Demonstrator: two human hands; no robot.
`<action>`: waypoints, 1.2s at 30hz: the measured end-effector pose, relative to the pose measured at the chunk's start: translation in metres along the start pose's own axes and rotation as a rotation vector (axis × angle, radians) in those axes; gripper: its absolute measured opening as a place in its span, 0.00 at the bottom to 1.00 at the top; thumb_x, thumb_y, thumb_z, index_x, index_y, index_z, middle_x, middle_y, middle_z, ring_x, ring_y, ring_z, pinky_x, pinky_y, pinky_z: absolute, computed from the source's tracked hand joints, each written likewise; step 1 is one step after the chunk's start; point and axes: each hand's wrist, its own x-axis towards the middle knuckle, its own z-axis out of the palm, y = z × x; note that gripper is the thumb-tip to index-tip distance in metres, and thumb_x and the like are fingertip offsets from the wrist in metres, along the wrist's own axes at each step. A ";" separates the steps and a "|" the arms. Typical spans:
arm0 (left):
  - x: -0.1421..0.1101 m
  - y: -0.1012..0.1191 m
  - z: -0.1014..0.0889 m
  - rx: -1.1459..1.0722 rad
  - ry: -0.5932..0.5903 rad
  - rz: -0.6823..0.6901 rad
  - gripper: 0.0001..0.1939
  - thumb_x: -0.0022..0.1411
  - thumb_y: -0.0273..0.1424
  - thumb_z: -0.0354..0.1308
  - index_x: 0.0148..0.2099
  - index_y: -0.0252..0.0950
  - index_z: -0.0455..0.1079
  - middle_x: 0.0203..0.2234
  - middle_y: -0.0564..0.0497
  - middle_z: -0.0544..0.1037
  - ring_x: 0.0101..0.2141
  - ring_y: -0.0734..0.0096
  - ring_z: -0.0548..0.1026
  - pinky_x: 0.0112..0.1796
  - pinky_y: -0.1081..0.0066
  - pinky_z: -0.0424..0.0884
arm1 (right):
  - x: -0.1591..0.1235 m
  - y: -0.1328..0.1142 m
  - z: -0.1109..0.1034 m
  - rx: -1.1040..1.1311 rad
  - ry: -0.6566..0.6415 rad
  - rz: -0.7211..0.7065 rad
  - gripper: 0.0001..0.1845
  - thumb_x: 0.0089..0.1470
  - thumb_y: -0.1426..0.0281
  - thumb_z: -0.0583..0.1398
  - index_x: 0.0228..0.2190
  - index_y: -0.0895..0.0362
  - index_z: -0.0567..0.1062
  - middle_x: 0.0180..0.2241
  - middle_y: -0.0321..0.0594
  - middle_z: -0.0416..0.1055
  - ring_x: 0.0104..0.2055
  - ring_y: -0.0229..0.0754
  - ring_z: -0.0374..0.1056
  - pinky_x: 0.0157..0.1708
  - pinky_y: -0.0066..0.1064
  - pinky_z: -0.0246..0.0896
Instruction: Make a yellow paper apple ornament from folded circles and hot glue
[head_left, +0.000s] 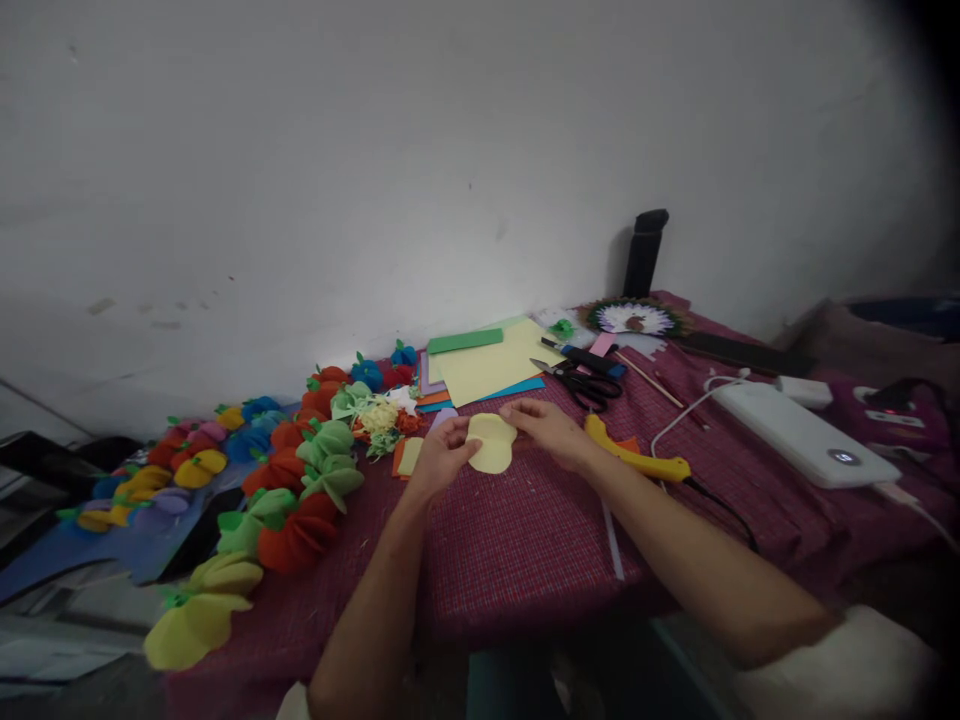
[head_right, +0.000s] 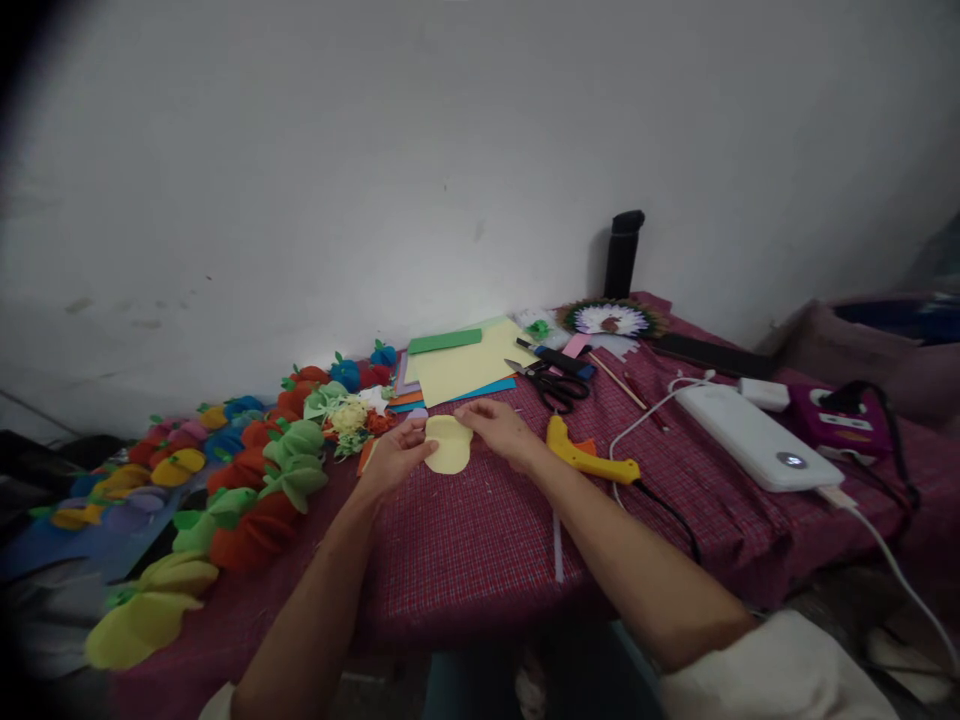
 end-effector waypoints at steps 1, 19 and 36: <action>0.000 0.001 0.000 0.021 0.011 0.003 0.23 0.43 0.33 0.63 0.42 0.33 0.64 0.26 0.51 0.75 0.25 0.72 0.72 0.28 0.73 0.67 | 0.000 -0.001 0.000 0.023 -0.003 0.025 0.13 0.45 0.60 0.60 0.26 0.57 0.71 0.26 0.36 0.67 0.29 0.36 0.64 0.30 0.30 0.64; -0.003 -0.002 0.003 0.081 -0.058 0.137 0.15 0.52 0.34 0.57 0.39 0.40 0.54 0.24 0.56 0.73 0.24 0.74 0.71 0.26 0.76 0.64 | 0.003 0.003 -0.003 0.073 0.040 0.080 0.15 0.45 0.58 0.59 0.26 0.57 0.71 0.25 0.36 0.67 0.26 0.34 0.63 0.25 0.28 0.65; -0.011 0.008 -0.004 0.622 -0.044 0.211 0.13 0.57 0.32 0.49 0.40 0.39 0.72 0.17 0.55 0.74 0.19 0.74 0.72 0.24 0.76 0.64 | 0.004 0.004 -0.004 0.007 0.064 0.100 0.20 0.46 0.52 0.55 0.25 0.58 0.69 0.21 0.35 0.67 0.21 0.34 0.62 0.20 0.25 0.62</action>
